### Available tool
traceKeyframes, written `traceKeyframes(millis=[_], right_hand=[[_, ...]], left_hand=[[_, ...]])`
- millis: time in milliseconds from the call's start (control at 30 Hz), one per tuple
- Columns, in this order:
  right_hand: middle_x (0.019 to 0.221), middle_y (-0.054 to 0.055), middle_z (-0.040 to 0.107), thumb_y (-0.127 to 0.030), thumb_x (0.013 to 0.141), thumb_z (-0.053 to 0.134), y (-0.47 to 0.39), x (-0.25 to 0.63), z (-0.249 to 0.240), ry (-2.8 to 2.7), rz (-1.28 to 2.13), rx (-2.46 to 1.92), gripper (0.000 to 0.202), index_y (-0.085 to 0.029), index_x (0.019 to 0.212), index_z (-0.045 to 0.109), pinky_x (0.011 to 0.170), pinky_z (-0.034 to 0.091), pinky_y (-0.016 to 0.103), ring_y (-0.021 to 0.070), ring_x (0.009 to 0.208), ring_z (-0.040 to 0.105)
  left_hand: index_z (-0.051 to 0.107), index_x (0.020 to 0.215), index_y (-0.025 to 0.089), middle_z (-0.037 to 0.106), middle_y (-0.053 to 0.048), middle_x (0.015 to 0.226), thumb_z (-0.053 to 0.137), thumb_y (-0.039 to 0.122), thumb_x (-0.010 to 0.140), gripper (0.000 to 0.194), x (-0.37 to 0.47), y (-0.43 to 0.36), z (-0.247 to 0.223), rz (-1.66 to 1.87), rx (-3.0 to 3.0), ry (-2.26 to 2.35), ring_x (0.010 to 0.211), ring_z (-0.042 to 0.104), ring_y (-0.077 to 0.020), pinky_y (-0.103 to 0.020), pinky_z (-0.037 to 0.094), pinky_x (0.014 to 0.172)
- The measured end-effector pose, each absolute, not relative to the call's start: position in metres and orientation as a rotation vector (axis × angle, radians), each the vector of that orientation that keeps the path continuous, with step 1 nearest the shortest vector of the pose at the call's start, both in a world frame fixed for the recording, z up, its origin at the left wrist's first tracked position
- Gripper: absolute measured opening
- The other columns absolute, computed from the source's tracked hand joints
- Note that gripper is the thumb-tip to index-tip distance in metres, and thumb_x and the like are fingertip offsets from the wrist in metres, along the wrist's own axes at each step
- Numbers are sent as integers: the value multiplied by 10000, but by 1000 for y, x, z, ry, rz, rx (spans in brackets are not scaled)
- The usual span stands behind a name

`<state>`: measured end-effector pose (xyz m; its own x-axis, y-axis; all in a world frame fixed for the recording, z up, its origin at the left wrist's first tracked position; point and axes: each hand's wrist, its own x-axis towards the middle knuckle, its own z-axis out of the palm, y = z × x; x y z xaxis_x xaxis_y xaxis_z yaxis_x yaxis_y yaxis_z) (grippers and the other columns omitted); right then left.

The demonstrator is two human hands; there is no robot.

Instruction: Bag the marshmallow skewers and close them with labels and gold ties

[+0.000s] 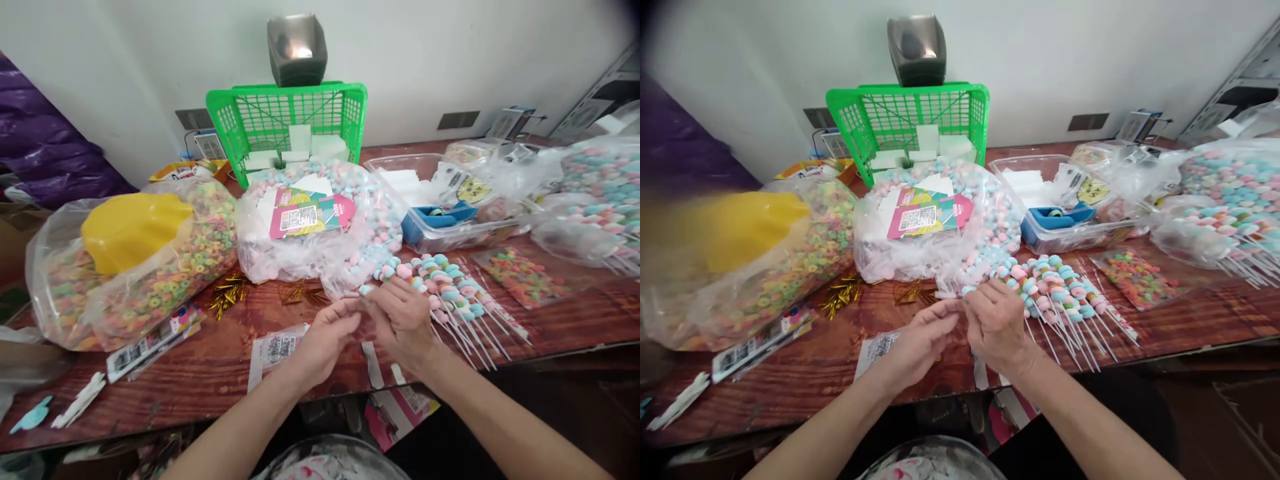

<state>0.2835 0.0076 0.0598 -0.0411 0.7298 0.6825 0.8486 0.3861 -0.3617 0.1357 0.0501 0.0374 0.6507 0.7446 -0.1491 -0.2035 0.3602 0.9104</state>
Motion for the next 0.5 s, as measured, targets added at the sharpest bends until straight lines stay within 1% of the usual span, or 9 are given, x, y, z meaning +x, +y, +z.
traceKeyframes(millis=[33,100,167,233,267,333,400,433,500], right_hand=[[584,18,505,-132,891,429,1,278,58,-1779,-75,-1333,266,-195,664,554,584,299,312,160,595,414],[592,6,516,-142,901,440,-13,271,53,-1743,178,-1255,267,-196,664,552,589,327,295,148,601,446],[597,-6,530,-155,883,488,-23,270,48,-1680,435,-1253,252,-194,641,548,583,348,275,137,604,473],[593,-15,536,-177,852,541,-27,274,45,-1602,599,-1311,239,-190,614,552,564,350,262,128,588,477],[587,-17,539,-191,840,558,-27,277,45,-1569,632,-1339,233,-188,607,561,559,346,260,124,578,472],[574,-17,538,-228,821,585,-25,282,46,-1505,640,-1359,226,-188,599,583,567,345,267,127,574,465],[569,-15,531,-262,802,613,-22,283,46,-1415,643,-1344,210,-191,605,607,580,348,275,133,581,459],[576,-13,533,-272,799,620,-21,282,46,-1359,662,-1335,200,-192,617,620,588,354,279,136,588,461],[606,-7,546,-286,793,639,-19,278,45,-1229,776,-1288,183,-189,638,641,601,368,279,137,608,472]], left_hand=[[640,824,140,641,-45,821,653,271,750,151,137,54,38,620,877,585,753,585,-147,-281,473,760],[625,657,130,623,-34,721,670,280,718,168,135,60,43,607,703,524,638,549,-120,-253,461,664],[596,531,134,621,-50,671,655,317,721,271,130,66,51,658,708,442,658,570,-149,-273,468,661],[603,492,139,631,-72,649,639,359,747,339,126,67,57,734,801,387,759,610,-207,-321,482,736],[643,538,137,650,-76,675,648,363,754,313,126,66,58,782,838,393,809,619,-222,-335,480,776],[730,763,140,700,-77,850,703,334,746,196,127,60,57,819,859,454,903,621,-214,-333,463,850],[719,1012,166,691,-81,1053,755,324,726,329,130,51,53,732,857,498,980,609,-198,-326,442,906],[697,1087,177,677,-85,1105,767,330,721,403,130,47,51,668,880,502,1004,602,-196,-327,435,921],[690,1119,185,667,-82,1110,769,331,725,428,127,43,46,596,1013,507,1005,594,-191,-317,438,914]])
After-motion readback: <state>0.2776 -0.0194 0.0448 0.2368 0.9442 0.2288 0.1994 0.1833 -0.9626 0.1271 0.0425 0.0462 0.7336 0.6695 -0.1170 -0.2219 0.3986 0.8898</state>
